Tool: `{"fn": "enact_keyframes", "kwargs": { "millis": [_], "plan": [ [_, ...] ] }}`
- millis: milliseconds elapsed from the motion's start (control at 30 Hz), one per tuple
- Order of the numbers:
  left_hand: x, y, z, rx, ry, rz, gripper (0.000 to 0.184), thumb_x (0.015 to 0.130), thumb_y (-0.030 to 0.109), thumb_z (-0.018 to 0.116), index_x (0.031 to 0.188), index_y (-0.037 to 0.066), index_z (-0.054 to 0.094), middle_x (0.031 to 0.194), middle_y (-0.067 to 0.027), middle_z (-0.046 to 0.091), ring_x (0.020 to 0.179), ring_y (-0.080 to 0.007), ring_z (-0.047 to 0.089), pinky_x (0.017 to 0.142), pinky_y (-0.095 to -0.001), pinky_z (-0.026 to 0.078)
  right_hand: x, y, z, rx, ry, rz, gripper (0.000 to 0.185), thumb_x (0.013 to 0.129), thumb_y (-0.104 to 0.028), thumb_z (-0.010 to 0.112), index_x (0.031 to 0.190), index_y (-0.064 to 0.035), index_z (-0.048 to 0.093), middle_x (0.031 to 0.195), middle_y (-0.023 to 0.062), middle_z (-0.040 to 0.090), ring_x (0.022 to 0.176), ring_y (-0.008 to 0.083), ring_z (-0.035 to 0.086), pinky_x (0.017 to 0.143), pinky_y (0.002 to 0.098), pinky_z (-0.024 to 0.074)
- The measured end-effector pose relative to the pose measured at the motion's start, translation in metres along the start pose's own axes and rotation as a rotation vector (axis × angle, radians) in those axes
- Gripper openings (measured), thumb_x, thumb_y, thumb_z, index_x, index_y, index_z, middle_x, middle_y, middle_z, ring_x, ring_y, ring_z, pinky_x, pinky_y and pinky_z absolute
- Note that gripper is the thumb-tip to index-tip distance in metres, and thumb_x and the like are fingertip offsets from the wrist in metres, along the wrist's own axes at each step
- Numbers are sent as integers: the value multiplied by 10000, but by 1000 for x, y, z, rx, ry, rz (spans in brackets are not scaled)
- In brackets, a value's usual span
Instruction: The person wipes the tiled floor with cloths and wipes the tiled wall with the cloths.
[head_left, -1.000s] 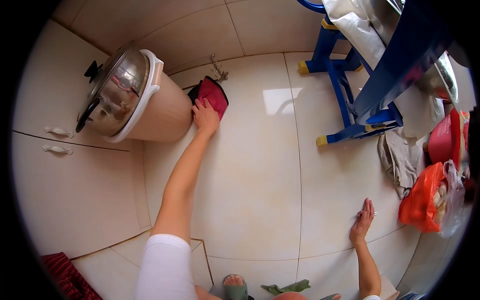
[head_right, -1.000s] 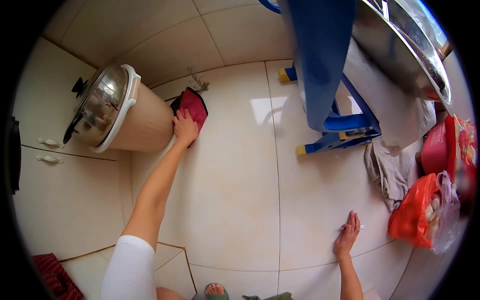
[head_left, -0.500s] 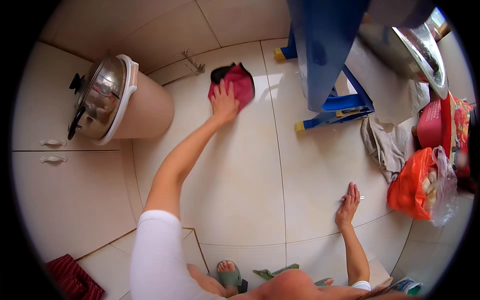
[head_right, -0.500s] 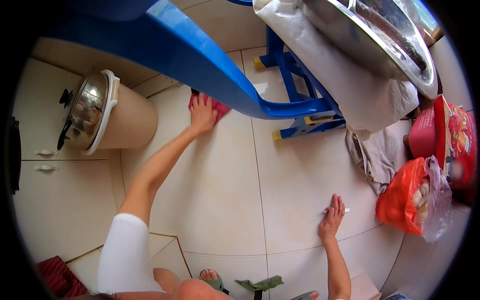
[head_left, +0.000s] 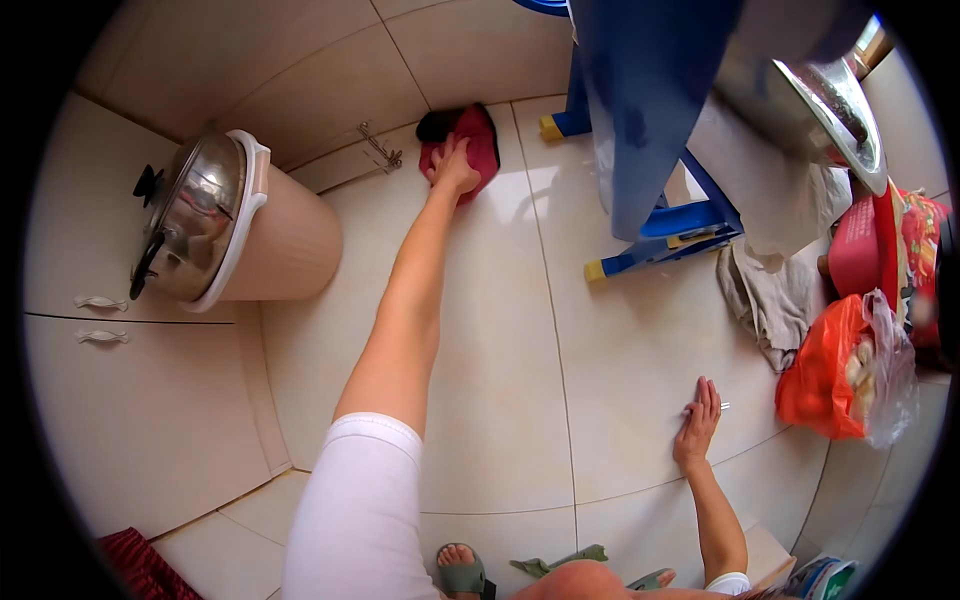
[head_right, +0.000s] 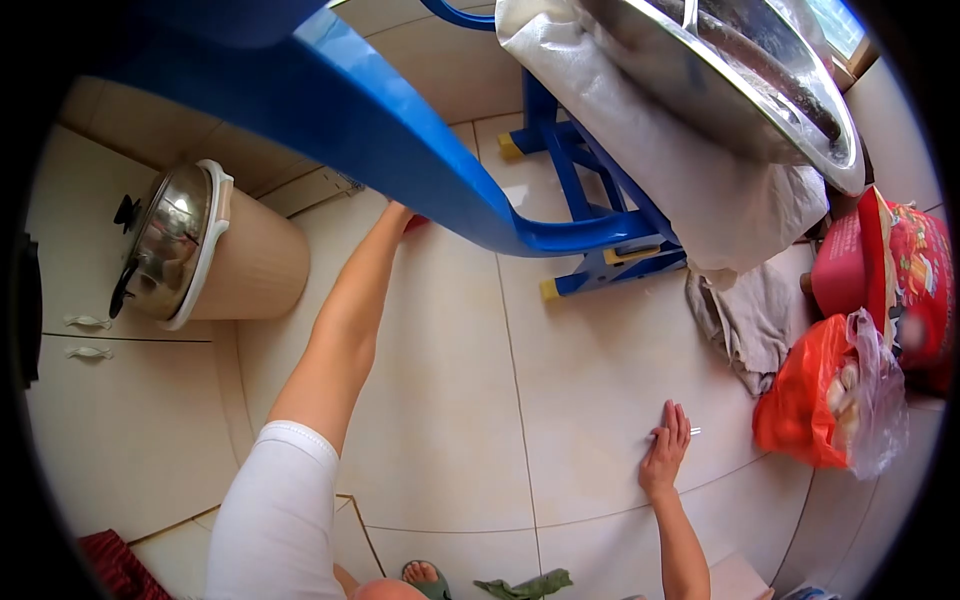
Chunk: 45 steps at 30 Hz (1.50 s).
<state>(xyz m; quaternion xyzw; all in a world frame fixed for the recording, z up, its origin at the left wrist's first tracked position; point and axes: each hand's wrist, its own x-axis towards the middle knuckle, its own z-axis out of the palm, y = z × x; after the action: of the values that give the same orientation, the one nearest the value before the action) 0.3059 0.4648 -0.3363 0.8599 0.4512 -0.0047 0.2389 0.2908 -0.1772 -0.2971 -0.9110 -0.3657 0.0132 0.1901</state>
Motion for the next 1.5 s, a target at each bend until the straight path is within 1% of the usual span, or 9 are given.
{"fn": "enact_keyframes", "kwargs": {
  "millis": [167,267,367,700,1100,1200,1300,1433,1500],
  "plan": [
    [-36,36,-10,39,17,242,637,677,-18,596,1245,266,547,1516,50,332,1403,-299,280,1061,-549,301,2,-3,-1,-11,-1,-4,126,794,69,441,863,-36,449,1467,183,413,1380,374,328,1136,485,221],
    [-57,36,-6,3,34,451,482,637,-81,607,1022,208,624,1405,69,460,1334,-252,377,1035,-520,320,1,0,0,-20,-7,6,130,796,75,440,864,-35,450,1469,177,413,1381,368,329,1137,478,223],
    [-91,39,-5,0,63,588,419,596,-112,597,907,168,611,1348,62,510,1297,-242,411,1024,-502,321,-1,0,0,-23,-5,6,102,827,64,435,862,-32,447,1474,171,411,1384,368,325,1128,456,232],
    [-124,29,20,102,124,622,468,591,-91,632,975,172,588,1377,53,492,1321,-258,391,996,-497,346,-3,2,1,5,38,-17,137,807,87,444,866,-35,454,1478,154,408,1385,361,324,1139,484,219],
    [-310,5,51,130,99,627,527,577,-98,629,1019,183,563,1422,40,450,1345,-266,366,990,-503,342,-15,13,6,72,93,-55,104,851,68,456,887,-26,478,1521,127,358,1420,326,287,1156,484,194],
    [-368,18,59,133,-12,616,533,574,-75,624,1042,171,555,1457,12,409,1376,-306,326,1018,-538,322,-16,18,12,61,177,-102,119,860,69,465,941,-4,513,1410,132,482,1349,317,382,1116,439,279],
    [-403,38,54,121,-171,615,541,576,-43,606,1081,148,562,1502,-30,351,1401,-368,273,1047,-594,316,-15,22,12,599,98,26,177,918,88,420,1031,10,531,1149,131,611,1037,258,595,948,360,449],
    [-411,47,47,157,-315,635,539,613,-36,603,1114,158,570,1501,-36,359,1385,-369,292,1032,-566,366,-24,-6,-51,737,-142,-61,240,931,80,414,1092,-2,571,852,105,622,683,196,577,690,316,503],
    [-417,45,60,159,-297,651,535,629,-39,601,1123,164,568,1498,-37,363,1379,-367,300,1033,-556,369,-30,-8,-78,639,-275,-41,271,902,68,429,1100,-30,586,849,96,626,711,206,589,672,332,498]
  ]
}}
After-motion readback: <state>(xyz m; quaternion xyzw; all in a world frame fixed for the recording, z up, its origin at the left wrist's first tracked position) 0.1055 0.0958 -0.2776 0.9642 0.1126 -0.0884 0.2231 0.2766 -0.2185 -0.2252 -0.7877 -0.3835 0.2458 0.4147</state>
